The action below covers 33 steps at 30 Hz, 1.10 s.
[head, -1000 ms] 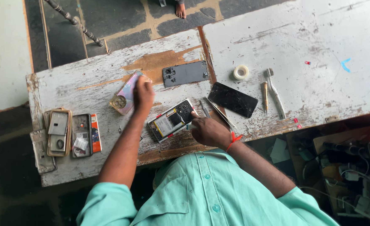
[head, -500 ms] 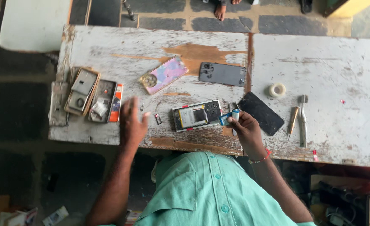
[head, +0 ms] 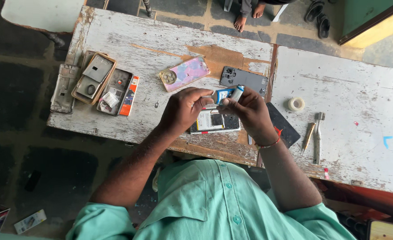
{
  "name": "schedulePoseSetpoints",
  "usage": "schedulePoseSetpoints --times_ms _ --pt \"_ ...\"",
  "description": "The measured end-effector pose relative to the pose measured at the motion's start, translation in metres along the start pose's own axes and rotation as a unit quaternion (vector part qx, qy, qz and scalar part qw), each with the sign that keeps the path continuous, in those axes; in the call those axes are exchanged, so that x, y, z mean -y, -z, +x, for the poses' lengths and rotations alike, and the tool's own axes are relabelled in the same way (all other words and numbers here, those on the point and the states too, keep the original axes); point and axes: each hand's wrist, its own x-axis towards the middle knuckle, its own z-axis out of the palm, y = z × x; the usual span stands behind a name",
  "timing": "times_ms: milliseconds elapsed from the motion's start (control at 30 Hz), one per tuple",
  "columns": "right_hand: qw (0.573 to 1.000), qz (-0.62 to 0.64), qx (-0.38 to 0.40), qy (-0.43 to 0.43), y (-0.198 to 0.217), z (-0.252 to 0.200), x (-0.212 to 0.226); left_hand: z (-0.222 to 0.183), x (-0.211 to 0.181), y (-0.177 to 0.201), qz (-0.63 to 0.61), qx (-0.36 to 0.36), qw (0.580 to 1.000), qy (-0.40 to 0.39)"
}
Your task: The person repairs a mobile phone by hand and using a tool. They apply adhesive from a tube to the internal frame of the device, insert a component, and then press a rear cover onto the back of the phone.
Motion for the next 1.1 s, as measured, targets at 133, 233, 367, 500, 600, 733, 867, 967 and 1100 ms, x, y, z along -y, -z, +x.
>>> schedulePoseSetpoints --times_ms 133,233,367,500,600,733,867,967,1100 --pt "0.988 -0.114 -0.012 0.099 -0.01 -0.005 0.01 -0.008 0.01 -0.012 0.061 0.021 0.997 0.047" --pt "0.946 -0.269 -0.046 0.177 -0.006 -0.015 0.015 -0.006 0.048 -0.033 -0.035 0.044 0.952 0.3" --pt "0.993 0.011 -0.041 0.108 0.042 -0.027 0.004 -0.036 0.107 0.012 -0.222 -0.049 0.884 0.408" --pt "0.984 -0.17 -0.053 0.028 0.063 -0.026 -0.049 -0.092 0.126 -0.003 -0.545 -0.089 0.711 0.435" --pt "0.975 -0.215 -0.047 0.037 0.049 -0.015 -0.079 -0.116 0.141 -0.036 -0.666 -0.154 0.567 0.461" --pt "0.924 -0.379 -0.058 -0.008 0.019 -0.003 -0.074 -0.113 0.138 -0.054 -0.368 -0.09 0.828 0.413" --pt "0.852 -0.514 -0.032 0.093 0.003 0.006 -0.065 -0.09 0.112 -0.042 0.05 0.033 0.981 0.182" --pt "0.844 -0.529 -0.035 0.084 0.002 0.007 -0.067 -0.079 0.105 -0.041 0.102 0.057 0.984 0.134" --pt "0.854 -0.517 -0.043 0.03 0.005 0.006 -0.068 -0.076 0.113 -0.047 0.091 0.081 0.979 0.164"
